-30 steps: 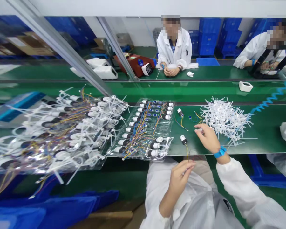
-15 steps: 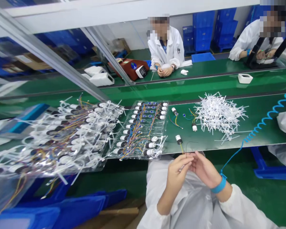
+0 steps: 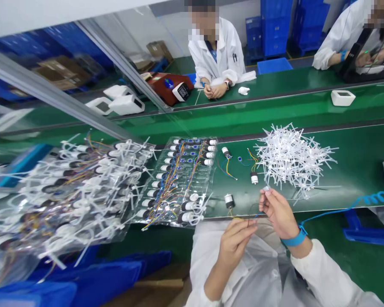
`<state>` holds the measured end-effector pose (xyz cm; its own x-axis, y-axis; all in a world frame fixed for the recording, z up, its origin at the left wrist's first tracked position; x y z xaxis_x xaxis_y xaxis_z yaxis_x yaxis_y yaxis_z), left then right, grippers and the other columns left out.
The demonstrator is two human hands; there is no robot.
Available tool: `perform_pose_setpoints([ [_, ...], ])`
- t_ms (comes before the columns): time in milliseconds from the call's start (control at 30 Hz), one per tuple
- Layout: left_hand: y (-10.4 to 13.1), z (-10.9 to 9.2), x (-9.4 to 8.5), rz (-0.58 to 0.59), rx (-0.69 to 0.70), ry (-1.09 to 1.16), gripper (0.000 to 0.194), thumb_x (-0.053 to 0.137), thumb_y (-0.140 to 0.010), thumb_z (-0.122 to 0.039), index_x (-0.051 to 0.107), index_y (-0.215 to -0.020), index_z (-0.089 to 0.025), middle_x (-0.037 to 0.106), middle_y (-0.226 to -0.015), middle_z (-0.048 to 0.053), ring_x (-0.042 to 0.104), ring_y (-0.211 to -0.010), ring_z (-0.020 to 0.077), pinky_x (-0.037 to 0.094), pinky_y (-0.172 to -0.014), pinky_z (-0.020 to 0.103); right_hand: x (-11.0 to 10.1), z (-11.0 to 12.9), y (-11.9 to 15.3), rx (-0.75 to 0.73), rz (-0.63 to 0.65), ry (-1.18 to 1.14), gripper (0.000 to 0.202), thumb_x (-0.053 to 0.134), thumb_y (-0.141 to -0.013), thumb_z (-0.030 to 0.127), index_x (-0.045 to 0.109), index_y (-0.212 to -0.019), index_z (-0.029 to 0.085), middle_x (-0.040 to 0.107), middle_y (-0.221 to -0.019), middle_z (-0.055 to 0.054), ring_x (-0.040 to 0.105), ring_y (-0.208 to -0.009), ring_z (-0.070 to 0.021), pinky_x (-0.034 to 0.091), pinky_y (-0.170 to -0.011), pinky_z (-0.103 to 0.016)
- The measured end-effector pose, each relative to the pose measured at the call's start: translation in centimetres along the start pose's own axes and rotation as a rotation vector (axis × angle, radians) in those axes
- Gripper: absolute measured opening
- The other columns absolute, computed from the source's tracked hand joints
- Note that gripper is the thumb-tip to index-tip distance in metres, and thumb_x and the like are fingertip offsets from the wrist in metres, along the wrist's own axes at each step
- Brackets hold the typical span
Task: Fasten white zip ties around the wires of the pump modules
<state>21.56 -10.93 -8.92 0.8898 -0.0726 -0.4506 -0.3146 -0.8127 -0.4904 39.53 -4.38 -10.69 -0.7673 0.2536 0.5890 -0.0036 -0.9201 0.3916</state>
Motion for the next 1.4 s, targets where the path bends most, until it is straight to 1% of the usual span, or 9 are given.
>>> perform_pose_setpoints([
  [233,-2.6,2.9,0.5,0.083,0.043,-0.096,0.031,0.064,-0.112,-0.017,0.08,-0.136,-0.029,0.084,-0.127,0.01,0.076,-0.115,0.0234,0.064,-0.099,0.041,-1.7,-0.8,-2.1,-0.078,-0.04,0.086,0.041,0.089,-0.09,0.063,0.075,-0.096,0.025,0.069,-0.082,0.0,0.064,-0.073,-0.0182,0.056,-0.072,-0.034],
  [400,-4.8,5.2,-2.3,0.063,0.033,-0.188,0.031,0.068,-0.109,-0.014,0.081,-0.132,-0.028,0.083,-0.122,0.01,0.077,-0.114,0.0235,0.063,-0.102,0.041,-1.7,-1.2,-3.1,-0.11,0.051,0.12,0.039,0.084,-0.096,0.063,0.072,-0.097,0.026,0.076,-0.09,-0.002,0.076,-0.096,-0.0252,0.059,-0.1,-0.045],
  [567,-4.6,5.3,-4.6,0.16,-0.031,-0.226,0.039,0.063,-0.11,-0.03,0.072,-0.147,-0.025,0.071,-0.141,0.017,0.076,-0.114,0.0275,0.065,-0.093,0.041,-1.1,-0.7,-2.7,-0.121,0.102,0.215,0.036,0.078,-0.1,0.062,0.07,-0.105,0.027,0.073,-0.076,0.0,0.08,-0.099,-0.0299,0.056,-0.106,-0.048],
  [667,-4.0,4.5,-6.1,0.048,-0.09,-0.326,0.035,0.061,-0.11,-0.033,0.072,-0.143,-0.024,0.068,-0.127,0.013,0.072,-0.093,0.0216,0.061,-0.074,0.032,-0.9,-0.7,-2.3,-0.138,0.094,0.262,0.039,0.076,-0.101,0.057,0.071,-0.125,0.026,0.075,-0.076,0.0,0.081,-0.1,-0.0315,0.056,-0.105,-0.049],
  [800,-5.9,2.7,-7.1,-0.128,-0.105,-0.415,0.02,0.066,-0.109,-0.03,0.076,-0.125,-0.024,0.069,-0.105,0.006,0.067,-0.083,0.0196,0.058,-0.076,0.032,-0.9,-1.3,-2.2,-0.178,0.057,0.303,0.039,0.077,-0.1,0.052,0.073,-0.13,0.028,0.076,-0.078,0.0,0.08,-0.098,-0.031,0.057,-0.102,-0.048],
  [900,-10.2,2.6,-5.3,-0.051,-0.175,-0.302,0.02,0.065,-0.11,-0.028,0.074,-0.128,-0.024,0.077,-0.109,0.006,0.073,-0.093,0.0211,0.06,-0.083,0.031,-0.9,-1.6,-2.2,-0.218,0.049,0.315,0.039,0.075,-0.101,0.05,0.073,-0.133,0.028,0.075,-0.079,0.0,0.08,-0.097,-0.0295,0.058,-0.099,-0.046],
  [1100,-18.1,4.7,1.7,0.312,-0.201,-0.156,0.019,0.067,-0.106,-0.023,0.078,-0.121,-0.022,0.083,-0.117,0.007,0.077,-0.098,0.022,0.061,-0.091,0.033,-1.1,-1.5,-2.2,-0.301,-0.012,0.353,0.04,0.074,-0.101,0.052,0.072,-0.131,0.026,0.074,-0.077,0.001,0.078,-0.088,-0.0271,0.058,-0.092,-0.042],
  [1267,-19.7,6.6,5.6,0.419,-0.161,-0.302,0.012,0.082,-0.098,-0.024,0.078,-0.109,-0.021,0.08,-0.105,0.008,0.074,-0.091,0.0243,0.058,-0.09,0.035,-1.2,-1.6,-2.6,-0.371,-0.031,0.47,0.031,0.072,-0.102,0.053,0.072,-0.117,0.027,0.074,-0.073,0.001,0.076,-0.078,-0.0258,0.057,-0.082,-0.038],
  [1400,-19.9,7.2,7.0,0.482,-0.17,-0.358,0.011,0.088,-0.092,-0.021,0.078,-0.097,-0.019,0.079,-0.097,0.009,0.073,-0.09,0.0266,0.056,-0.088,0.035,-1.4,-1.6,-2.8,-0.413,-0.042,0.55,0.027,0.071,-0.101,0.053,0.072,-0.106,0.026,0.076,-0.073,0.0,0.076,-0.077,-0.0257,0.057,-0.081,-0.037],
])
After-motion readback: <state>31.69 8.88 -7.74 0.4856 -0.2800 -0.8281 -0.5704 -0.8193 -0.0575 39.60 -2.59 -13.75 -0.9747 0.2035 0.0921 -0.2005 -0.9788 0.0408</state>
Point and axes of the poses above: each hand's wrist, its own y-axis away from the middle knuckle, its own x-axis out of the palm, z = x × y, the point moved 5 cm from there along -y, towards the middle knuckle
